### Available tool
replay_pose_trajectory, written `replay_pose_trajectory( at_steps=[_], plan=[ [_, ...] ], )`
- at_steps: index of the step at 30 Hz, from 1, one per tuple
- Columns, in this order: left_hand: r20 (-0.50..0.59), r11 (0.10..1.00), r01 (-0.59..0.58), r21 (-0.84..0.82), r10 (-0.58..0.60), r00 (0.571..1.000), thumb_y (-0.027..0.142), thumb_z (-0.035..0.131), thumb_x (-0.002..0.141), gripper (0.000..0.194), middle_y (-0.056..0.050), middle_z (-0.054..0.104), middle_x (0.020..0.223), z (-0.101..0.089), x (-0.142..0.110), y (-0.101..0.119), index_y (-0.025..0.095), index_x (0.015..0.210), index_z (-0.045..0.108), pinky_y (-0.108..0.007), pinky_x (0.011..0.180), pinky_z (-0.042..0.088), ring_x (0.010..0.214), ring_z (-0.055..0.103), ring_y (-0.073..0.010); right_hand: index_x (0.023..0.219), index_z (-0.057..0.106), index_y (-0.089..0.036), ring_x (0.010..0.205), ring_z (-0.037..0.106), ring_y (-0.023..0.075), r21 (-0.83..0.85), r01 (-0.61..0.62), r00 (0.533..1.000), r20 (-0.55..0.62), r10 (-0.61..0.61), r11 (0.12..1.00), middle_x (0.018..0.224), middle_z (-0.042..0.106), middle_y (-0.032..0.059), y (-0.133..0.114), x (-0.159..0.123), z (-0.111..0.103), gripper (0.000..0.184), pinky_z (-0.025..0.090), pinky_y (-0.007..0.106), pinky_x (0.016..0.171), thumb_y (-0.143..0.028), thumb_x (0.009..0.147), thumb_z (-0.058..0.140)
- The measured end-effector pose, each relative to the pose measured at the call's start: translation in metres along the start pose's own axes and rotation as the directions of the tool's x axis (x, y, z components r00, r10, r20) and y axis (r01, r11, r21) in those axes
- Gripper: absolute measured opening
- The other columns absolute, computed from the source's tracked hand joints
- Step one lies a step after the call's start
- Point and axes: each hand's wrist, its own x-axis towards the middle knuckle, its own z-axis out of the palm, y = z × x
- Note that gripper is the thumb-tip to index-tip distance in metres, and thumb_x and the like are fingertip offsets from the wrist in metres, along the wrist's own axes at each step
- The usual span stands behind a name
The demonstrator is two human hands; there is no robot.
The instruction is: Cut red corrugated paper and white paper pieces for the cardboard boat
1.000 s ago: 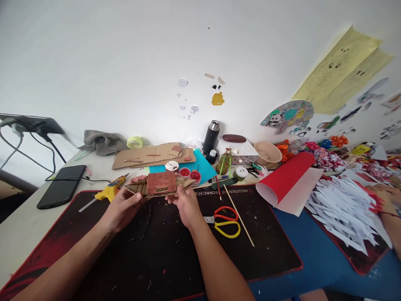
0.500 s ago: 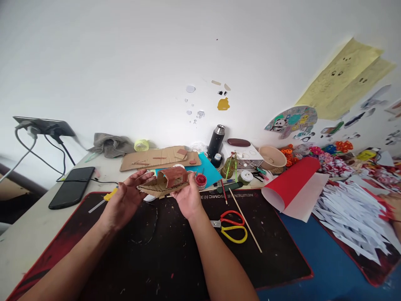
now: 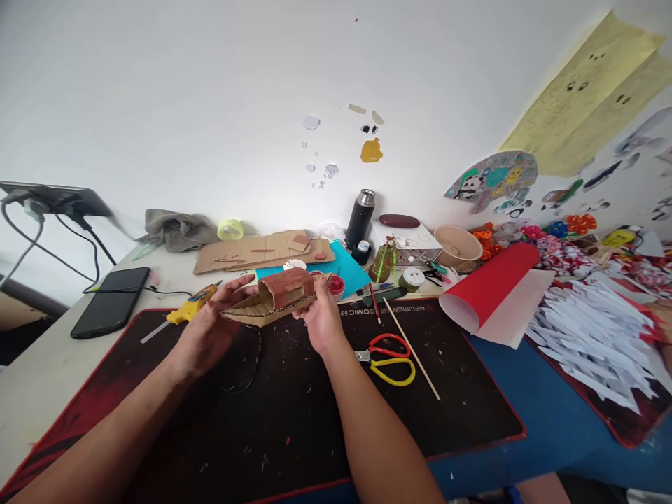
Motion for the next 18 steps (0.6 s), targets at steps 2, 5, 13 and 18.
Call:
replay_pose_trajectory(
  at_steps=[2,5,13,18],
  plan=[
    [0.0,1.0,-0.008,0.002,0.008,1.0,0.084,0.087,0.073,0.09,-0.018,0.075,0.137,-0.002,0.003,0.005,0.024,0.139,0.075,-0.047,0.095,0.061,0.136,0.064,-0.0436,0.1,0.069,-0.026,0.073,0.063,0.0224,-0.006,0.049,0.999,0.002,-0.049,0.999,0.092,0.076,0.0062,0.0,0.0,0.001,0.067,0.045,0.032,0.058,-0.09,0.083,0.073],
    [-0.028,0.995,-0.073,0.072,0.076,0.997,0.077,0.09,0.074,0.082,-0.016,0.076,0.136,-0.004,0.005,0.013,0.024,0.135,0.076,-0.048,0.1,0.059,0.135,0.064,-0.0424,0.097,0.068,-0.025,0.066,0.059,0.0201,-0.023,0.077,0.997,0.017,-0.077,0.997,0.083,0.071,0.0035,0.003,-0.002,0.003,0.063,0.044,0.031,0.056,-0.084,0.081,0.081],
    [-0.03,0.937,-0.071,0.341,0.087,0.996,0.061,0.101,0.068,0.058,-0.013,0.077,0.128,-0.006,0.006,0.029,0.023,0.108,0.083,-0.042,0.09,0.063,0.115,0.072,-0.037,0.094,0.062,-0.024,0.054,0.059,0.0148,-0.133,0.07,0.994,0.091,-0.058,0.989,0.072,0.066,-0.0031,0.012,-0.008,0.01,0.06,0.041,0.028,0.052,-0.076,0.079,0.089],
    [-0.003,0.93,-0.037,0.366,0.041,0.999,0.055,0.106,0.062,0.063,-0.014,0.078,0.13,-0.01,0.008,0.027,0.022,0.111,0.082,-0.044,0.093,0.064,0.109,0.076,-0.035,0.094,0.062,-0.023,0.053,0.06,0.0133,-0.147,0.086,0.992,0.109,-0.07,0.985,0.07,0.064,-0.0041,0.011,-0.01,0.013,0.059,0.042,0.027,0.051,-0.075,0.079,0.088]
  ],
)
